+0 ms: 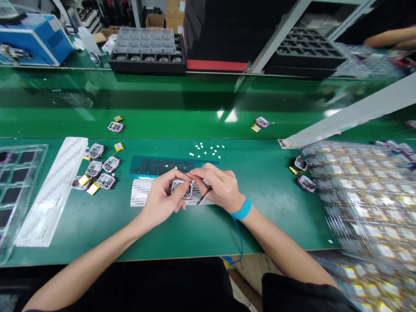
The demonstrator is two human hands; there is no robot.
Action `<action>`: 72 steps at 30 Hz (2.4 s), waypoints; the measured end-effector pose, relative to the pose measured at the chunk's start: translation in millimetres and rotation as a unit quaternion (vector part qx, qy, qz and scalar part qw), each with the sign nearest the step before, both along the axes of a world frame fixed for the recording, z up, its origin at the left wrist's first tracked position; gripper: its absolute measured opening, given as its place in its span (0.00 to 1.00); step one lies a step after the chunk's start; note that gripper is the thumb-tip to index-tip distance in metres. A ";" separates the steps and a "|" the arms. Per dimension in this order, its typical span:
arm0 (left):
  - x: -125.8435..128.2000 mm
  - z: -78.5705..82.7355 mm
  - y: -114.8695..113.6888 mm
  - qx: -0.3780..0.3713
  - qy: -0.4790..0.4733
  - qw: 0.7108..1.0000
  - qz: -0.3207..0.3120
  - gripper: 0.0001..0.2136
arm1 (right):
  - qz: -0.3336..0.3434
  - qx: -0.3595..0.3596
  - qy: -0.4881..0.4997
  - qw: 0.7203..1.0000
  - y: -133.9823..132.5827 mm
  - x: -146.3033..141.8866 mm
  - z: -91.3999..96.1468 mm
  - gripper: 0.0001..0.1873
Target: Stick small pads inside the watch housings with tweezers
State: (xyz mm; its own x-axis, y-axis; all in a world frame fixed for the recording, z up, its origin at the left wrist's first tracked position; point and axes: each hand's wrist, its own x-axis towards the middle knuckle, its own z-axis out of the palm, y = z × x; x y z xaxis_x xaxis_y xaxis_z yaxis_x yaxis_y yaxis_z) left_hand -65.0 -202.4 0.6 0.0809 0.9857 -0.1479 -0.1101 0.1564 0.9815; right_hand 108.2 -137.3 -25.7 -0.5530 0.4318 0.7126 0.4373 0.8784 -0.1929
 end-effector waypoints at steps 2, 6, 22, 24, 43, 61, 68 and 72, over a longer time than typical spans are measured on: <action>0.2 1.4 0.0 -0.031 -0.051 0.998 -0.009 0.14 | -0.007 -0.001 0.007 1.000 -0.4 0.1 2.0 0.08; -1.0 0.3 2.3 -0.062 -0.085 0.994 0.040 0.17 | 0.006 -0.002 0.041 0.999 -2.0 0.1 5.0 0.06; 2.2 -6.9 2.2 -0.011 0.019 0.998 0.057 0.08 | 0.050 -0.012 -0.058 0.997 5.6 3.6 -7.1 0.10; 2.3 -8.6 3.2 -0.018 0.024 0.998 0.059 0.09 | 0.017 -0.020 -0.072 0.997 11.6 5.9 -9.8 0.10; -1.5 -16.0 5.6 0.025 0.045 0.996 0.078 0.09 | 0.063 0.082 -0.153 0.983 11.8 18.0 11.9 0.17; 0.1 -17.9 -5.5 0.147 0.118 0.977 0.101 0.05 | 0.056 0.007 -0.115 0.992 -8.9 5.4 6.5 0.20; -2.1 -16.0 -5.3 0.211 0.157 0.962 0.074 0.07 | 0.063 -0.362 0.090 0.926 -11.5 -9.6 17.5 0.11; -1.1 -14.9 -5.5 0.178 0.134 0.973 0.065 0.08 | 0.094 -0.529 0.165 0.827 -10.9 -13.7 19.0 0.15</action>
State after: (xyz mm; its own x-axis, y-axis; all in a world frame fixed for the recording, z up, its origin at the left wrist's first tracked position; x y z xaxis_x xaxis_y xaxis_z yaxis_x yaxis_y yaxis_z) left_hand -66.1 -207.9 -14.3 -0.0424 0.9776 0.2062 0.1615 -0.1970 0.9670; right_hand 94.4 -148.2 -6.7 -0.5324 0.8384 0.1167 0.0825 0.1886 -0.9786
